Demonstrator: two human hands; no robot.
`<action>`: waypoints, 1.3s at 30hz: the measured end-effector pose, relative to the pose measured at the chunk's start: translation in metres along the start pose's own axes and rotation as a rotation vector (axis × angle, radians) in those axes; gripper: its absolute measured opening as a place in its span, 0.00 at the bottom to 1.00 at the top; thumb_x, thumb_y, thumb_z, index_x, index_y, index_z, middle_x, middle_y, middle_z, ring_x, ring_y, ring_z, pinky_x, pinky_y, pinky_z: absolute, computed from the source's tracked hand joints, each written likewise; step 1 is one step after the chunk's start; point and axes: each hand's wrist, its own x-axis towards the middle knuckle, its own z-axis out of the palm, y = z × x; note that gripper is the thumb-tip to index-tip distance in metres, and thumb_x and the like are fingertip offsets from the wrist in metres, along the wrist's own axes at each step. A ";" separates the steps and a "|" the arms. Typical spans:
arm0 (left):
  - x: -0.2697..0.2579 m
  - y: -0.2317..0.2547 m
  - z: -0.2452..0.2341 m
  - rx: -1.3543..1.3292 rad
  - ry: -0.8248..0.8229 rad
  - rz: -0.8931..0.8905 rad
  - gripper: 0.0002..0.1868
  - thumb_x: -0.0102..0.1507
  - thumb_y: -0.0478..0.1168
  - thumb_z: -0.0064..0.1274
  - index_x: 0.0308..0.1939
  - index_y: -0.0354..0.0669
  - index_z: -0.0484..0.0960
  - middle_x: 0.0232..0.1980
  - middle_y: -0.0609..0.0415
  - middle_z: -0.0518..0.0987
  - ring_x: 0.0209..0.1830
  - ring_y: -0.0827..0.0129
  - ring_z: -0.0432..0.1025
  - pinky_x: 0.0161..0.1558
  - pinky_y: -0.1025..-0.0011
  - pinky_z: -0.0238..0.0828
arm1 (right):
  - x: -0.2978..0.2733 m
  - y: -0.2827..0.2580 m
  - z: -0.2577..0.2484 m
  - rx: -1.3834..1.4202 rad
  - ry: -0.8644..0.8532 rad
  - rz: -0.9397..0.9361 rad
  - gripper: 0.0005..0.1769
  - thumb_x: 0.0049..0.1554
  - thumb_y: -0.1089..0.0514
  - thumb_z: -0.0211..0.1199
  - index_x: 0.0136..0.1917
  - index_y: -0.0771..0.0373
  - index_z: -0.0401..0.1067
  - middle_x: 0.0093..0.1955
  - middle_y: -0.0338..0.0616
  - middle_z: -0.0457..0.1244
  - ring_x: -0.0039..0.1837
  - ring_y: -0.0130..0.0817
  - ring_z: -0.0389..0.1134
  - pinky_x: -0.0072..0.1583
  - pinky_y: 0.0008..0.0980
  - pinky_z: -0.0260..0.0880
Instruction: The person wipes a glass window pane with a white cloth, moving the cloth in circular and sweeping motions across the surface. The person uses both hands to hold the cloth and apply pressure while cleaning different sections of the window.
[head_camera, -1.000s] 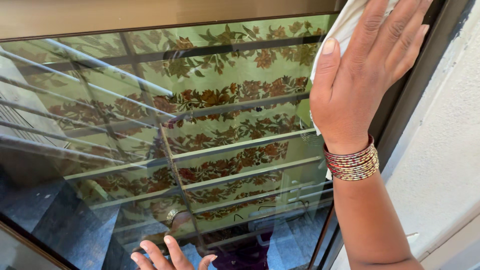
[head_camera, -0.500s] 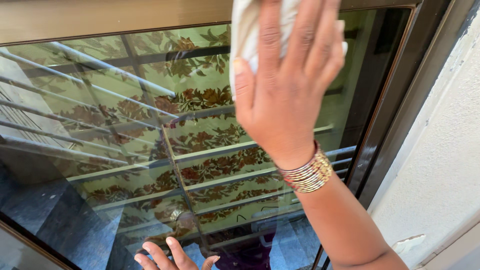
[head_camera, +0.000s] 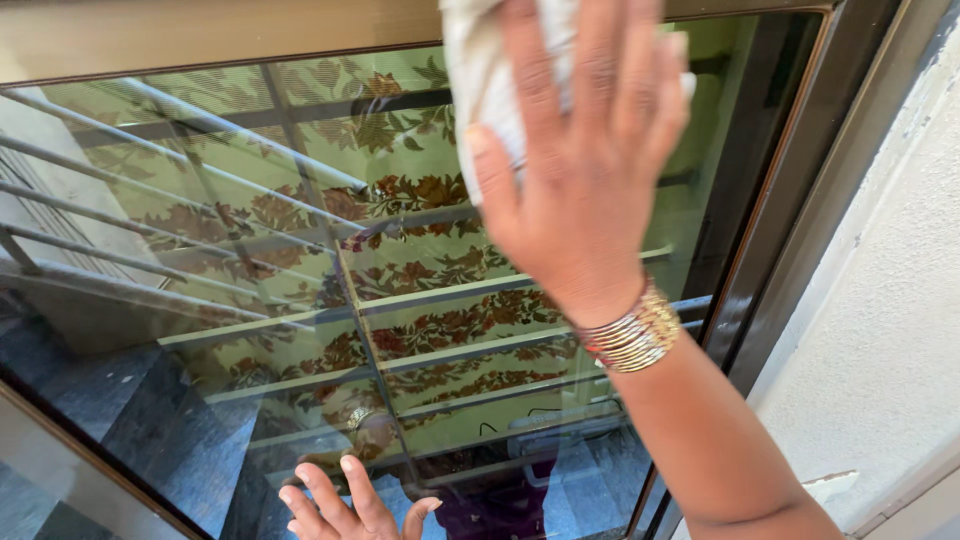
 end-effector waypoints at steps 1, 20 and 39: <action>-0.001 0.001 -0.002 0.012 -0.013 -0.008 0.61 0.51 0.77 0.41 0.74 0.36 0.56 0.74 0.19 0.52 0.75 0.17 0.44 0.67 0.18 0.45 | -0.001 0.007 0.001 -0.018 -0.018 0.044 0.39 0.67 0.29 0.40 0.84 0.46 0.48 0.86 0.54 0.39 0.86 0.56 0.36 0.83 0.59 0.32; 0.003 0.006 -0.004 0.015 0.001 -0.022 0.62 0.48 0.78 0.43 0.72 0.34 0.56 0.72 0.18 0.53 0.73 0.17 0.46 0.63 0.17 0.48 | 0.001 -0.022 -0.004 -0.056 0.020 0.180 0.39 0.69 0.38 0.41 0.84 0.60 0.44 0.84 0.65 0.36 0.86 0.64 0.36 0.83 0.63 0.38; 0.000 0.005 0.000 -0.112 0.093 -0.043 0.61 0.51 0.79 0.45 0.76 0.42 0.54 0.78 0.25 0.50 0.77 0.23 0.40 0.66 0.19 0.39 | 0.006 -0.125 -0.026 0.186 0.136 -0.176 0.32 0.73 0.39 0.54 0.83 0.49 0.52 0.84 0.45 0.45 0.84 0.52 0.42 0.79 0.67 0.37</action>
